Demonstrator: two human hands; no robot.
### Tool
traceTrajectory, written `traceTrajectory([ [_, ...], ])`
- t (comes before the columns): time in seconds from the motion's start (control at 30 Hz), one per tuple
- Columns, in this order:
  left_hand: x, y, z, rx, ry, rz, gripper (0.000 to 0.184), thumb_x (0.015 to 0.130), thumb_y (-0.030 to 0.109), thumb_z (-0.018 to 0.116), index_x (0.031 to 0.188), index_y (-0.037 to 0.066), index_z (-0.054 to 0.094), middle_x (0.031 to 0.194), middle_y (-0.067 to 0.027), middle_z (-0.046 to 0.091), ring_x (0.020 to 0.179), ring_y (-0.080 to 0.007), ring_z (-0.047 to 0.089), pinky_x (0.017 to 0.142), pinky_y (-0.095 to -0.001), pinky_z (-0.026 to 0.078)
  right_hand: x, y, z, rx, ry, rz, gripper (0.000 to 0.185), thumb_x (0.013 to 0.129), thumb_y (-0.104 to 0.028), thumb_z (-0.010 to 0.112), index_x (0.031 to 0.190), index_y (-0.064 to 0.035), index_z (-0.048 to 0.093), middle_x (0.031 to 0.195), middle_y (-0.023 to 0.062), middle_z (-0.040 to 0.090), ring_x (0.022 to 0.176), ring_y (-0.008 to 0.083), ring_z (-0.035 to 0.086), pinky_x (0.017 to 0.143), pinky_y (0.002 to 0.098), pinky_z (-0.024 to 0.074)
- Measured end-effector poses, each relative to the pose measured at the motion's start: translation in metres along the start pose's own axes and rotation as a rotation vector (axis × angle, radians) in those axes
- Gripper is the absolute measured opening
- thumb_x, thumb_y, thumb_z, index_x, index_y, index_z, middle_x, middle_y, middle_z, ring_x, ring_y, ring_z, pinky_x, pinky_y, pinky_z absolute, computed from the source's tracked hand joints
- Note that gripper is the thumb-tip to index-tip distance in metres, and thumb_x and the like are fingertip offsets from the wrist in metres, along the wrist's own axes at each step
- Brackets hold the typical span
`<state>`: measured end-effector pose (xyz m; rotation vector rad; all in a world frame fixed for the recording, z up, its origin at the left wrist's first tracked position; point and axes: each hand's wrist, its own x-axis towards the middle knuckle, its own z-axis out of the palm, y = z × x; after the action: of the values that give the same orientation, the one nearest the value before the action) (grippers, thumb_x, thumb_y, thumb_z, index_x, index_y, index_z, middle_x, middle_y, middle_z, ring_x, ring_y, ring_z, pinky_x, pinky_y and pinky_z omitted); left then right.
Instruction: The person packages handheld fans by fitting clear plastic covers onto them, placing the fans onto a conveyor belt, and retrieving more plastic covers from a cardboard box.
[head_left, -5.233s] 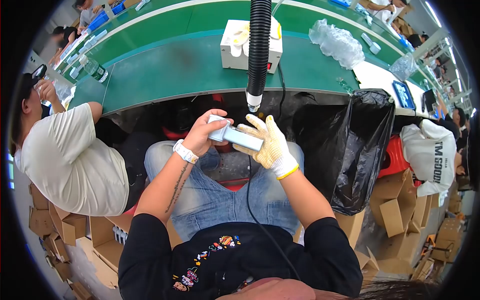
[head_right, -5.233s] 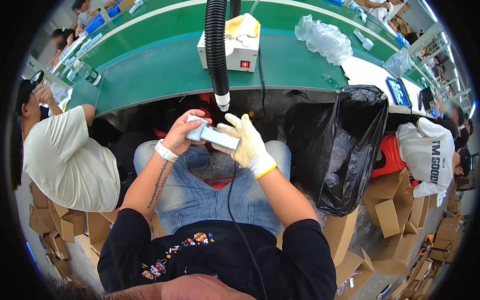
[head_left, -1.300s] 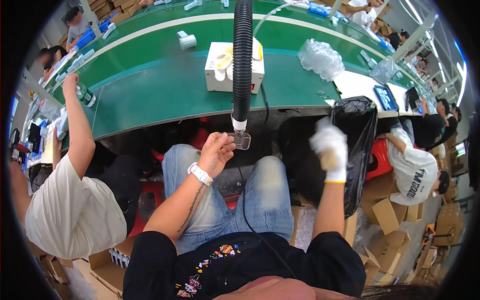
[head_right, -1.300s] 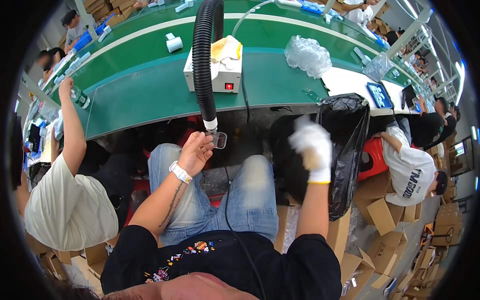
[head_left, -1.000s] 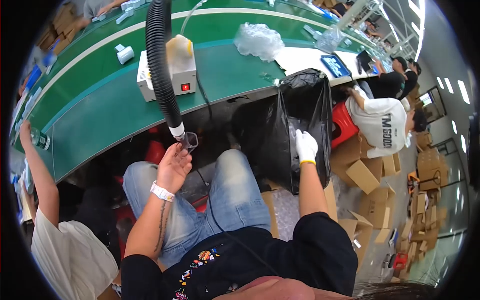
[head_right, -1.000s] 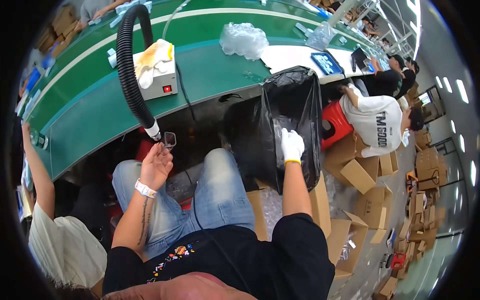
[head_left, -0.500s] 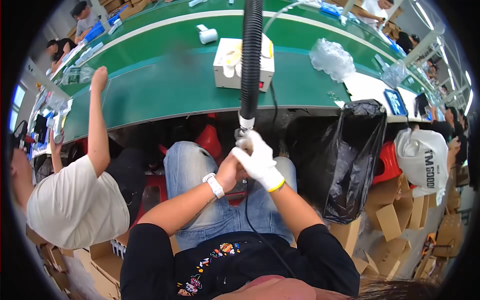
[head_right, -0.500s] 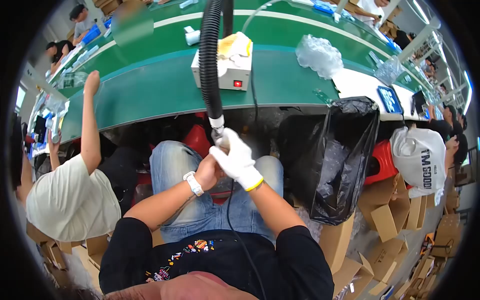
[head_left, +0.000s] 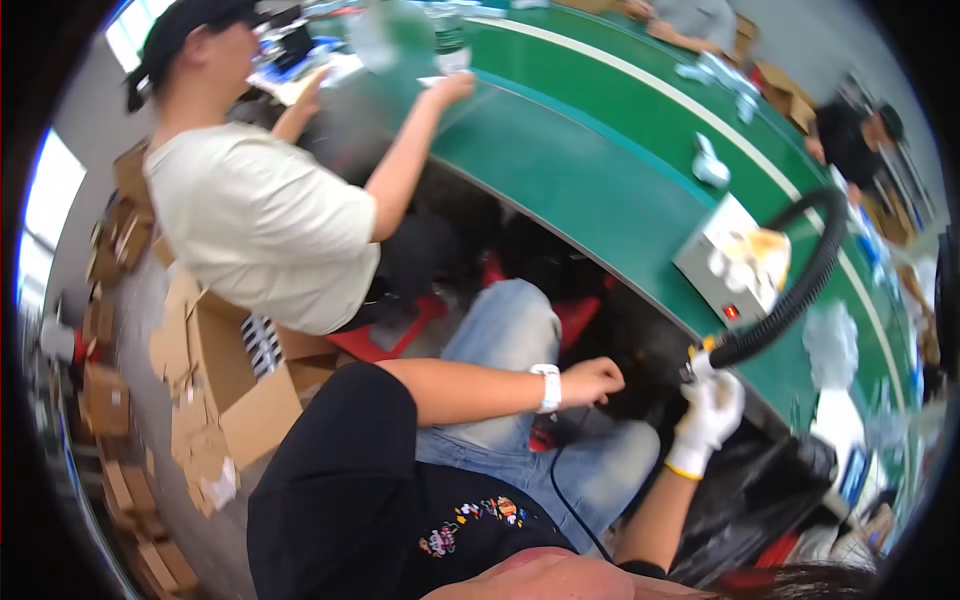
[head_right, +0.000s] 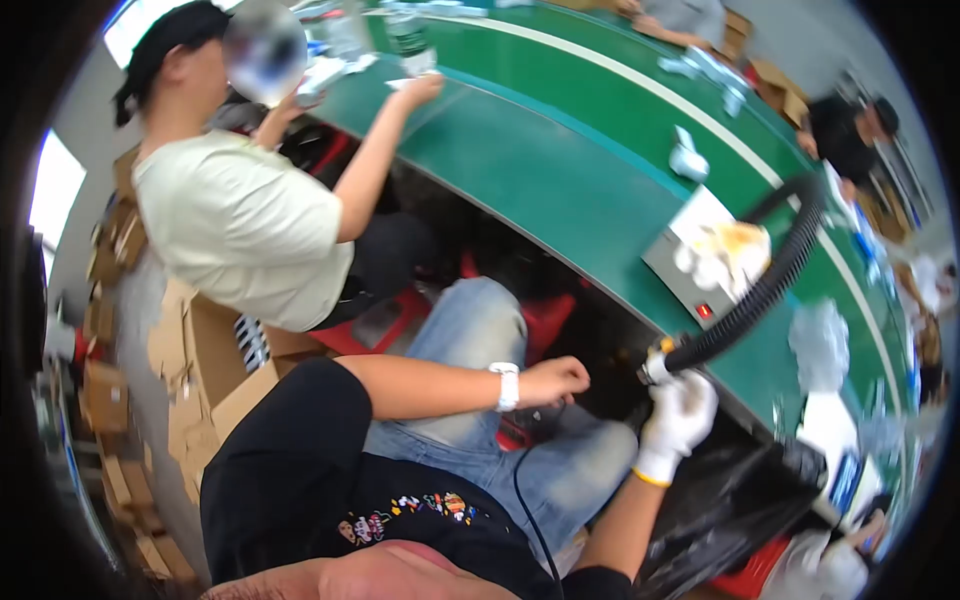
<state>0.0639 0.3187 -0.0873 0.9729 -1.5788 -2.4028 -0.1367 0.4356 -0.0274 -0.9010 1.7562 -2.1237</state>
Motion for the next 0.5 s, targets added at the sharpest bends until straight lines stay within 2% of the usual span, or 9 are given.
traceTrajectory([
  [0.03, 0.007, -0.006, -0.002, 0.017, -0.001, 0.049, 0.023, 0.098, 0.028, 0.065, 0.112, 0.010, 0.062, 0.099, -0.0014, 0.066, 0.081, -0.0117, 0.064, 0.062, -0.0291, 0.051, 0.021, 0.003, -0.028, -0.027, 0.070, -0.076, 0.031, 0.085, 0.009, 0.066, 0.115, 0.0005, 0.062, 0.104, 0.0080, 0.065, 0.083, 0.0165, 0.064, 0.069, 0.0297, 0.0598],
  [0.07, 0.015, -0.015, -0.003, 0.039, -0.010, 0.095, 0.022, 0.098, 0.028, 0.065, 0.110, 0.010, 0.063, 0.097, -0.0017, 0.066, 0.080, -0.0118, 0.064, 0.061, -0.0289, 0.051, 0.042, -0.001, -0.052, -0.006, 0.128, -0.052, 0.030, 0.089, 0.007, 0.066, 0.118, -0.0006, 0.062, 0.106, 0.0068, 0.065, 0.083, 0.0160, 0.065, 0.069, 0.0289, 0.0598],
  [0.17, 0.022, -0.020, 0.006, 0.062, 0.019, 0.050, 0.021, 0.098, 0.028, 0.064, 0.107, 0.009, 0.064, 0.091, -0.0020, 0.067, 0.074, -0.0123, 0.064, 0.059, -0.0293, 0.050, 0.111, -0.015, -0.084, 0.008, 0.154, -0.135, 0.030, 0.093, 0.000, 0.067, 0.122, -0.0029, 0.060, 0.103, 0.0039, 0.063, 0.079, 0.0139, 0.063, 0.069, 0.0279, 0.0585],
  [0.23, 0.025, -0.021, 0.009, 0.148, -0.134, 0.059, 0.021, 0.099, 0.029, 0.062, 0.105, 0.009, 0.065, 0.088, -0.0022, 0.067, 0.069, -0.0129, 0.064, 0.056, -0.0299, 0.049, 0.160, -0.003, -0.104, -0.092, 0.122, -0.056, 0.030, 0.096, -0.007, 0.067, 0.124, -0.0056, 0.059, 0.098, 0.0012, 0.062, 0.075, 0.0114, 0.059, 0.068, 0.0269, 0.0558],
  [0.27, 0.027, -0.021, 0.012, 0.145, -0.108, 0.078, 0.021, 0.099, 0.029, 0.062, 0.105, 0.009, 0.065, 0.088, -0.0022, 0.067, 0.069, -0.0129, 0.064, 0.056, -0.0299, 0.049, 0.170, 0.003, -0.106, -0.075, 0.097, -0.068, 0.030, 0.096, -0.007, 0.067, 0.124, -0.0056, 0.059, 0.098, 0.0012, 0.062, 0.075, 0.0114, 0.059, 0.068, 0.0269, 0.0558],
  [0.37, 0.034, -0.028, 0.017, 0.225, -0.121, -0.009, 0.024, 0.100, 0.032, 0.061, 0.108, 0.009, 0.065, 0.087, -0.0021, 0.067, 0.069, -0.0129, 0.064, 0.055, -0.0302, 0.048, 0.182, 0.032, -0.109, -0.121, 0.135, 0.107, 0.029, 0.096, -0.009, 0.069, 0.123, -0.0051, 0.058, 0.099, 0.0021, 0.062, 0.072, 0.0079, 0.057, 0.064, 0.0261, 0.0537],
  [0.5, 0.044, -0.030, 0.014, 0.179, -0.101, -0.016, 0.026, 0.100, 0.034, 0.060, 0.109, 0.010, 0.064, 0.088, -0.0031, 0.067, 0.065, -0.0140, 0.062, 0.050, -0.0314, 0.046, 0.189, 0.039, -0.118, -0.094, 0.116, 0.157, 0.029, 0.096, -0.009, 0.069, 0.123, -0.0048, 0.058, 0.099, 0.0027, 0.062, 0.072, 0.0085, 0.056, 0.064, 0.0266, 0.0534],
])
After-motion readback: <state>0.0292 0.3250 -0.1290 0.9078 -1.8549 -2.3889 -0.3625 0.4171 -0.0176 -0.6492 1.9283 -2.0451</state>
